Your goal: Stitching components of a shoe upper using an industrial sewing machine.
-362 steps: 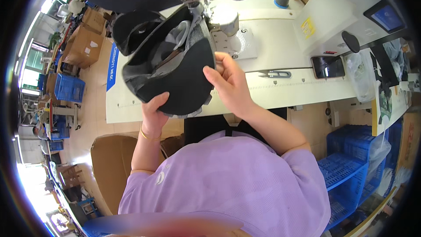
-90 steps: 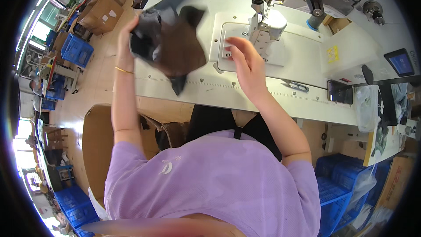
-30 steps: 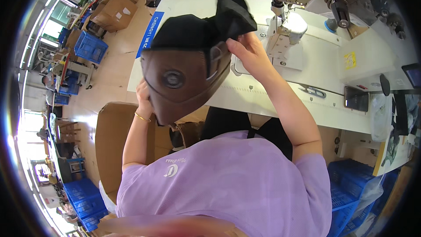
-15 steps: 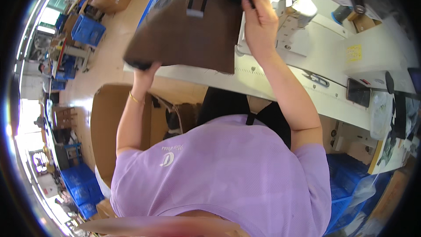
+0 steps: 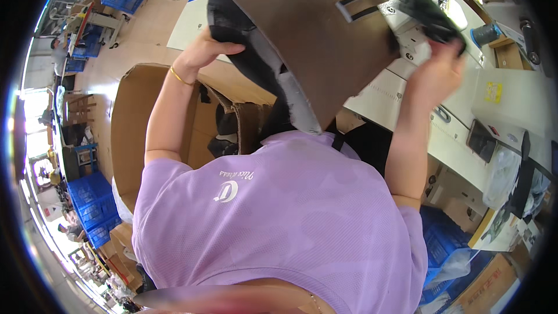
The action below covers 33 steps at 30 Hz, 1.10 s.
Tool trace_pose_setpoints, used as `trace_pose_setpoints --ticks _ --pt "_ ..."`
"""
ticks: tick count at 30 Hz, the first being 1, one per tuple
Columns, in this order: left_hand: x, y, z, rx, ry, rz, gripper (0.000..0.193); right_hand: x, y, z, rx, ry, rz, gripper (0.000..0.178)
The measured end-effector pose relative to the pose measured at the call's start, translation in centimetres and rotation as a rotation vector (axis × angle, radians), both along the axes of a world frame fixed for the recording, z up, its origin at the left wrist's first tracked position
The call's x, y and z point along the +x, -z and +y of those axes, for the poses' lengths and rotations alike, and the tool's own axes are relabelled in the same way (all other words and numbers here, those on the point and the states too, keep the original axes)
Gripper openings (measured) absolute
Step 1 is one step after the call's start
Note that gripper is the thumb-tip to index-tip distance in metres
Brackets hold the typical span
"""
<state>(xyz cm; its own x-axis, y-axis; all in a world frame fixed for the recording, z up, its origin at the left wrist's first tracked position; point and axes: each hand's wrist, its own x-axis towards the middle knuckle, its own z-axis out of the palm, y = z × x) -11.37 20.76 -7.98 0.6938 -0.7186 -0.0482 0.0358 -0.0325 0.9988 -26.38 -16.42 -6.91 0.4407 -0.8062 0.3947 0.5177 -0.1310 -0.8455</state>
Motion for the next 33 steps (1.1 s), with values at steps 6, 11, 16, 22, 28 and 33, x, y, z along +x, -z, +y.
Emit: trace_pose_setpoints --ticks 6,11,16,22,28,33 --pt "-0.1 -0.8 1.0 -0.048 -0.101 0.205 0.038 -6.8 1.9 -8.8 0.142 -0.061 0.148 0.023" --pt "-0.7 -1.0 -1.8 -0.271 -0.190 0.204 0.032 -9.3 4.2 -11.6 -0.224 0.109 0.405 0.025" --pt "-0.2 -0.9 -4.5 -0.395 -0.223 0.182 0.032 -10.6 4.1 -12.3 -1.076 0.196 0.998 0.059" --pt "-0.4 0.1 -6.5 -0.469 -0.348 0.413 0.032 -10.5 3.1 -6.4 -1.113 0.371 0.763 0.040" --pt "-3.0 -0.4 -8.7 -0.326 -0.181 0.417 0.041 -4.1 3.0 4.1 -0.203 -0.527 0.438 0.030" --pt "-6.4 -1.5 -10.4 -0.320 -0.144 0.237 0.049 -1.7 1.2 6.7 0.079 -0.769 0.431 0.026"
